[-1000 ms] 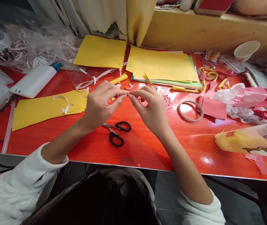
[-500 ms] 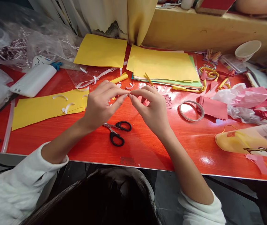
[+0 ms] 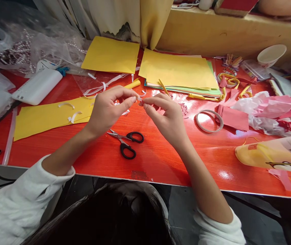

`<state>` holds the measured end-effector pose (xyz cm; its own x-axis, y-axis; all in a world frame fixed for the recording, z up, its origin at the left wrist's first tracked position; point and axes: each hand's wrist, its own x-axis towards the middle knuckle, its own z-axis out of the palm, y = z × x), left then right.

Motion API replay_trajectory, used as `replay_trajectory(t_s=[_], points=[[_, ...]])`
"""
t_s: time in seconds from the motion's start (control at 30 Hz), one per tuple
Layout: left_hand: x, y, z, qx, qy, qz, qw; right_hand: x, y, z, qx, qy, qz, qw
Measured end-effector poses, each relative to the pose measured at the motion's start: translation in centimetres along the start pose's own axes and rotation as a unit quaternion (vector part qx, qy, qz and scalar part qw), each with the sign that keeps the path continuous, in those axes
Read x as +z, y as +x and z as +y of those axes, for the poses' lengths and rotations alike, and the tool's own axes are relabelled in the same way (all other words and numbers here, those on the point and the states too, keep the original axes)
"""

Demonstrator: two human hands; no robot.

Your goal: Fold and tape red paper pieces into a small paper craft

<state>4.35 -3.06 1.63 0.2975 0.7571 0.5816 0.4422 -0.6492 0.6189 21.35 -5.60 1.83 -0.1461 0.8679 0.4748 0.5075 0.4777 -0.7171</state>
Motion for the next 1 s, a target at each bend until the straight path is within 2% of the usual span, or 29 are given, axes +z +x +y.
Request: replay_trajectory(t_s=[0.33,0.57,0.73,0.87,1.0], points=[[0.0,0.0,-0.2,-0.011,-0.002,0.009,1.0,-0.1,0.1,0.1,0.009,0.02,-0.016,1.0],[0.2,-0.2,-0.1,0.03,0.078,0.026,0.996,-0.1,0.1,0.3,0.004,0.021,-0.028,0.999],[0.0,0.1,-1.5,0.053,0.14,0.067,0.986,-0.1,0.0,0.3,0.0,0.024,-0.038,0.999],[0.1,0.1,-2.9,0.067,0.185,0.064,0.978,0.0,0.1,0.3,-0.017,0.002,-0.016,1.0],[0.4,-0.1,-3.5,0.049,0.206,0.05,0.976,0.0,0.1,0.4,-0.041,-0.026,0.023,0.999]])
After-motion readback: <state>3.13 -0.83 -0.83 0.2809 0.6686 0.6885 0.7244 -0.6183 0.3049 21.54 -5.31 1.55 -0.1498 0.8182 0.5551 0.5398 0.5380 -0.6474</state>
